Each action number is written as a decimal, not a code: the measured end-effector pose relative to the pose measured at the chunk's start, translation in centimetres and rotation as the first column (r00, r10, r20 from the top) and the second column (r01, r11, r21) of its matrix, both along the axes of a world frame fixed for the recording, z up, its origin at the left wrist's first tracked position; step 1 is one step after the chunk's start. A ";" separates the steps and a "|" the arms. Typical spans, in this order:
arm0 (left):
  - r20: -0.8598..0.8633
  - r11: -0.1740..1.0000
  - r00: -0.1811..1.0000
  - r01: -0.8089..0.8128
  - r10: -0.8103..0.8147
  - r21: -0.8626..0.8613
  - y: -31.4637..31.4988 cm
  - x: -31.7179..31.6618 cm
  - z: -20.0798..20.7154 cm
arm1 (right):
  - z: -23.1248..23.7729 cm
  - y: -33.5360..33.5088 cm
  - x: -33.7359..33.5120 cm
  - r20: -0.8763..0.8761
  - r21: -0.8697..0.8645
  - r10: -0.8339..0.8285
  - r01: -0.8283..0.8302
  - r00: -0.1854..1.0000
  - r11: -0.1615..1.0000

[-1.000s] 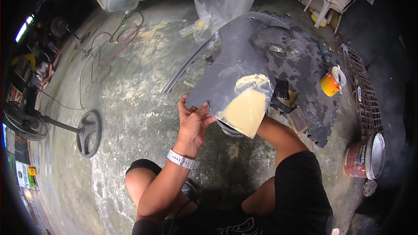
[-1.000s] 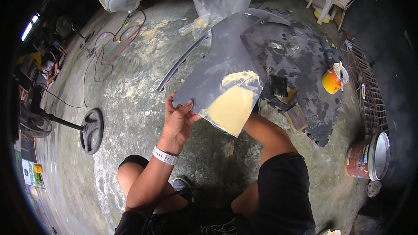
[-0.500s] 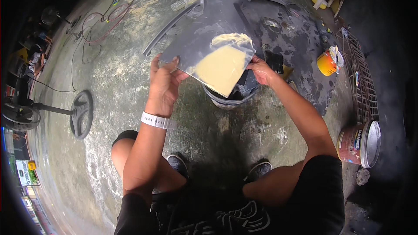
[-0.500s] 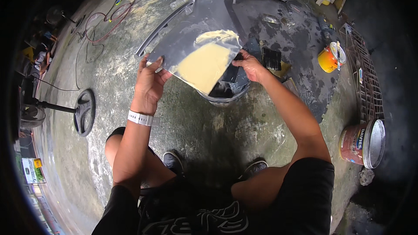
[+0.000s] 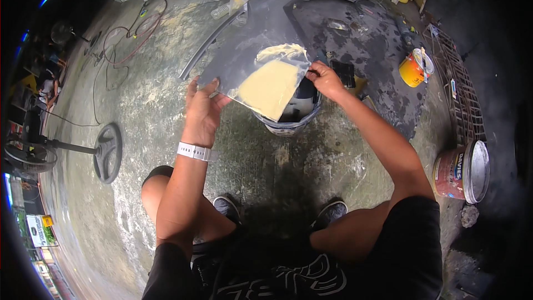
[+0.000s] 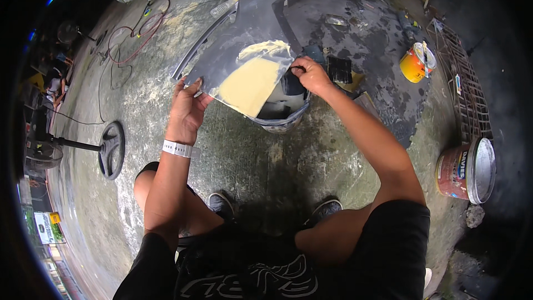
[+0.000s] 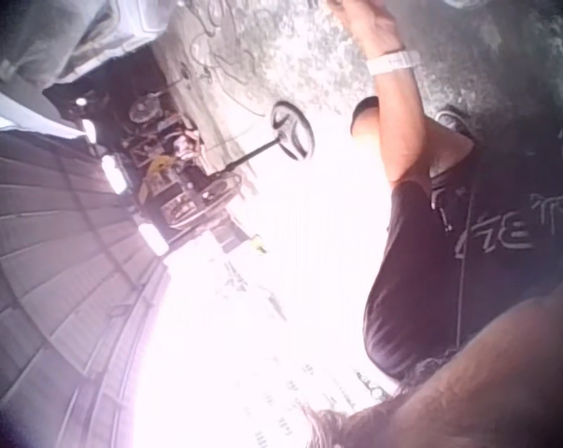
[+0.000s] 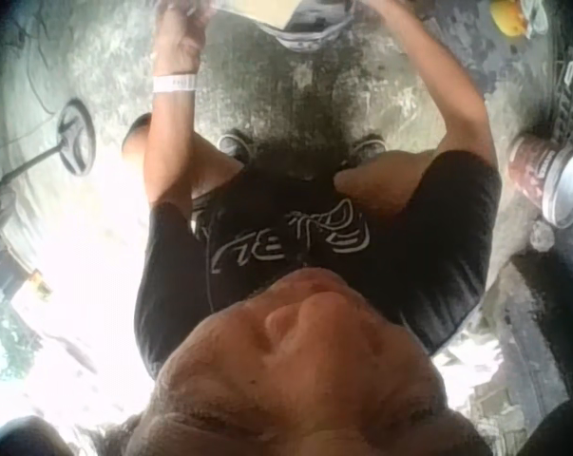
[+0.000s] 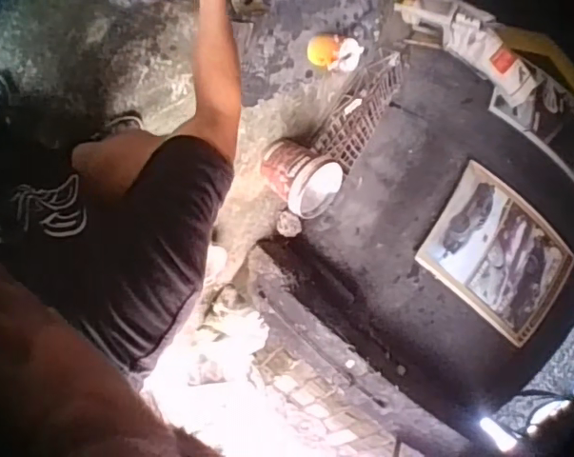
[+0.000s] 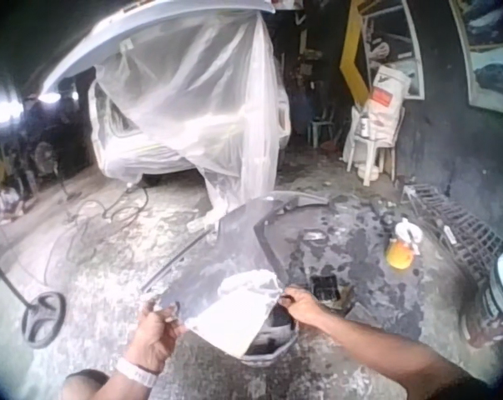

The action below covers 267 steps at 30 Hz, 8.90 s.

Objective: The person wraps sandpaper around a sanding block and wet sands the body filler on a car bumper panel using water from a bucket. The person then replaces the sandpaper on the block with another sheet of sandpaper.

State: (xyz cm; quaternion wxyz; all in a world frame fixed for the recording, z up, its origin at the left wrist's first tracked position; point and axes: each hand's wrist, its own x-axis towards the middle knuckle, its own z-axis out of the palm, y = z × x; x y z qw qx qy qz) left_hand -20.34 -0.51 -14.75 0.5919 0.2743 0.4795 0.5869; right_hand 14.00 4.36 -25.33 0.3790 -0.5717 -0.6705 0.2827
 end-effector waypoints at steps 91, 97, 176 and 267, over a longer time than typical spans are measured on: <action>0.128 0.912 0.904 0.411 -0.409 0.009 -6.5 5.3 -4.8 | 3.3 -7.1 -9.7 -0.339 0.123 0.134 -0.097 0.931 0.988; 0.101 0.926 0.921 0.370 -0.377 0.081 -5.0 1.6 -6.5 | 0.2 -1.0 4.5 -0.311 -0.009 -0.295 0.307 0.904 0.952; 0.231 0.986 0.965 0.097 -0.127 0.134 -7.7 -2.2 -4.7 | 4.6 -6.9 -21.9 -0.588 -0.044 0.388 -0.506 0.710 0.861; -0.020 0.972 0.982 0.183 -0.188 -0.146 -5.8 0.3 -14.3 | 13.2 -8.9 -7.2 0.795 0.066 0.208 -0.421 0.571 0.905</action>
